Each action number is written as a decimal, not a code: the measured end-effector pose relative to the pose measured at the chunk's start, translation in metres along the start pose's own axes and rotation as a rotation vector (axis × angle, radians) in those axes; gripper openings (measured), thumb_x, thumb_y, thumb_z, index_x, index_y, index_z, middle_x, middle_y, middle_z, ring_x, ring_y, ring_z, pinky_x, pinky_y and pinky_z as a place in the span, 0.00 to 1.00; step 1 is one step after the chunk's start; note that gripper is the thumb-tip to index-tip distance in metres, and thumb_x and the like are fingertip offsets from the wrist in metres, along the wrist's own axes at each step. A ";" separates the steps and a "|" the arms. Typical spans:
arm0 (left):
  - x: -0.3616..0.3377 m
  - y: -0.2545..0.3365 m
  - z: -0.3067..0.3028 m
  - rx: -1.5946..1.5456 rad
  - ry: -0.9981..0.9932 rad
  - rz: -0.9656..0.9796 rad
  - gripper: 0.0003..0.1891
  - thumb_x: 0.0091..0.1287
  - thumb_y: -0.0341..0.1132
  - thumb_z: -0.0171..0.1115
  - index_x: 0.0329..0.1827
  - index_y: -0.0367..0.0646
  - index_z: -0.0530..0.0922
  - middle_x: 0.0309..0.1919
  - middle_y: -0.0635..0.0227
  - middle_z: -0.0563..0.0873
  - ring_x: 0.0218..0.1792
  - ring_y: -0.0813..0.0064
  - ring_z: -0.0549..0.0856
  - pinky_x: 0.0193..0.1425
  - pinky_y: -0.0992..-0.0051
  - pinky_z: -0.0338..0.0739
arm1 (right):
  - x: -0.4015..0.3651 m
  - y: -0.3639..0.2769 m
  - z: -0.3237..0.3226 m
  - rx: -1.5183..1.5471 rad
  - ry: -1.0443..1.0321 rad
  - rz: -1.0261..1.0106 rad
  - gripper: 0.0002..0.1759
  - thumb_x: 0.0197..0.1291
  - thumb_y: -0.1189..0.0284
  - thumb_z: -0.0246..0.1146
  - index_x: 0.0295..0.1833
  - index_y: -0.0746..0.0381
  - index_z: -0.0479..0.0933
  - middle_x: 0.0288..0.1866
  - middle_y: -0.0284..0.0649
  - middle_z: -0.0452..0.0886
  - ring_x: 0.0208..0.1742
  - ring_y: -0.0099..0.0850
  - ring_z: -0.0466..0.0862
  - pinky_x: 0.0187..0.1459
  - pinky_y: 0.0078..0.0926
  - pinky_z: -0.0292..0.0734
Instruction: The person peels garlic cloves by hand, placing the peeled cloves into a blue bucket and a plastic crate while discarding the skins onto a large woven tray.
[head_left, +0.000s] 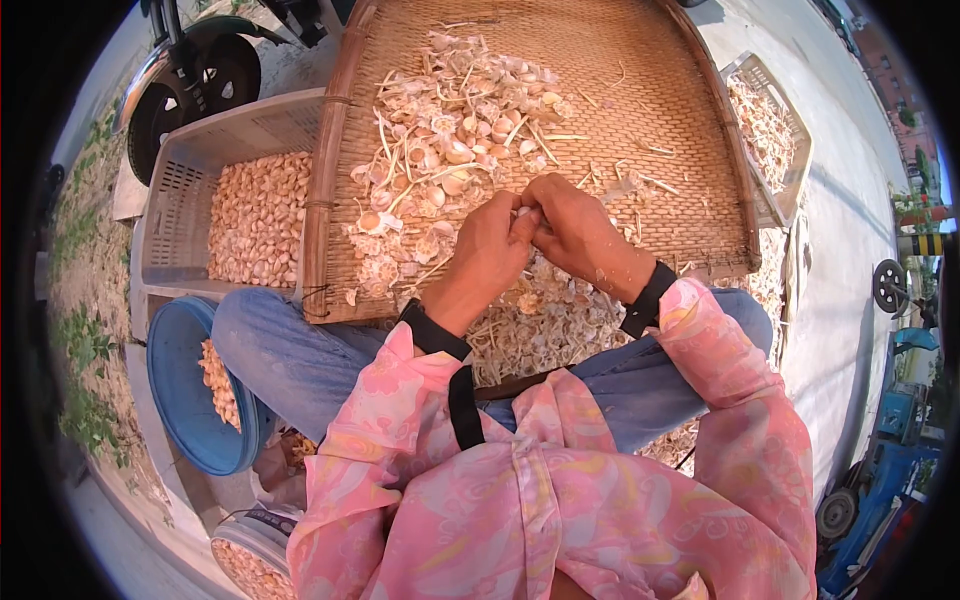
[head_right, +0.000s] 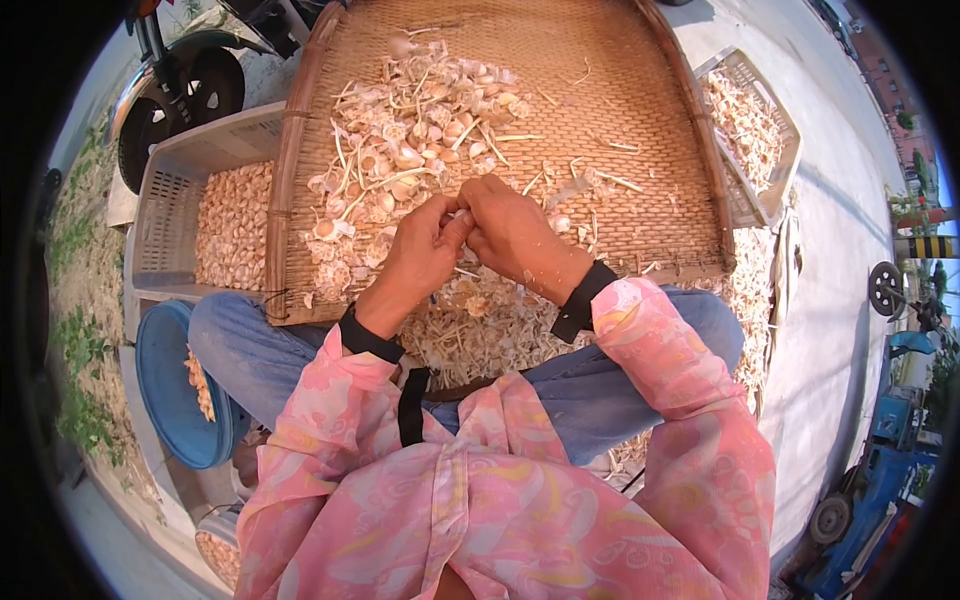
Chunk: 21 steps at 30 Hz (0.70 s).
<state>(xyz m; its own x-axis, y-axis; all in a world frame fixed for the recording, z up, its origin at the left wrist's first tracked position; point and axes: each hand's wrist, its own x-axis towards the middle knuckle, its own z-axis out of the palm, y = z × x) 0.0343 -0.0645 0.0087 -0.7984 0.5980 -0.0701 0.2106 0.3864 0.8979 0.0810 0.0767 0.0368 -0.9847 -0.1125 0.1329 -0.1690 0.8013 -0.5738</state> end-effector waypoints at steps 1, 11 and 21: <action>-0.002 -0.002 0.001 0.003 -0.014 0.011 0.13 0.66 0.34 0.56 0.45 0.32 0.73 0.25 0.66 0.80 0.23 0.78 0.78 0.27 0.78 0.72 | -0.004 0.002 -0.002 0.048 0.004 0.019 0.12 0.49 0.78 0.62 0.39 0.64 0.69 0.32 0.42 0.74 0.31 0.37 0.78 0.33 0.30 0.73; -0.022 0.020 -0.035 -0.660 -0.324 -0.319 0.08 0.67 0.34 0.53 0.40 0.37 0.74 0.22 0.76 0.73 0.18 0.90 0.67 0.19 0.89 0.59 | 0.001 -0.003 -0.015 0.911 -0.323 0.276 0.08 0.51 0.78 0.64 0.32 0.62 0.70 0.25 0.26 0.72 0.27 0.12 0.70 0.28 0.12 0.67; -0.023 0.025 -0.069 -1.085 -0.328 -0.356 0.10 0.68 0.30 0.50 0.47 0.33 0.73 0.25 0.73 0.72 0.17 0.92 0.63 0.18 0.92 0.56 | 0.026 0.012 -0.036 0.750 -0.649 0.359 0.05 0.56 0.78 0.62 0.36 0.65 0.71 0.26 0.27 0.74 0.26 0.15 0.72 0.28 0.16 0.68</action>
<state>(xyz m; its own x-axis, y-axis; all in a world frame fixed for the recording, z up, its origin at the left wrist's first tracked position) 0.0191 -0.1176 0.0626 -0.4995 0.7896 -0.3565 -0.7079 -0.1349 0.6933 0.0548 0.1044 0.0629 -0.7780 -0.4113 -0.4748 0.3724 0.3067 -0.8759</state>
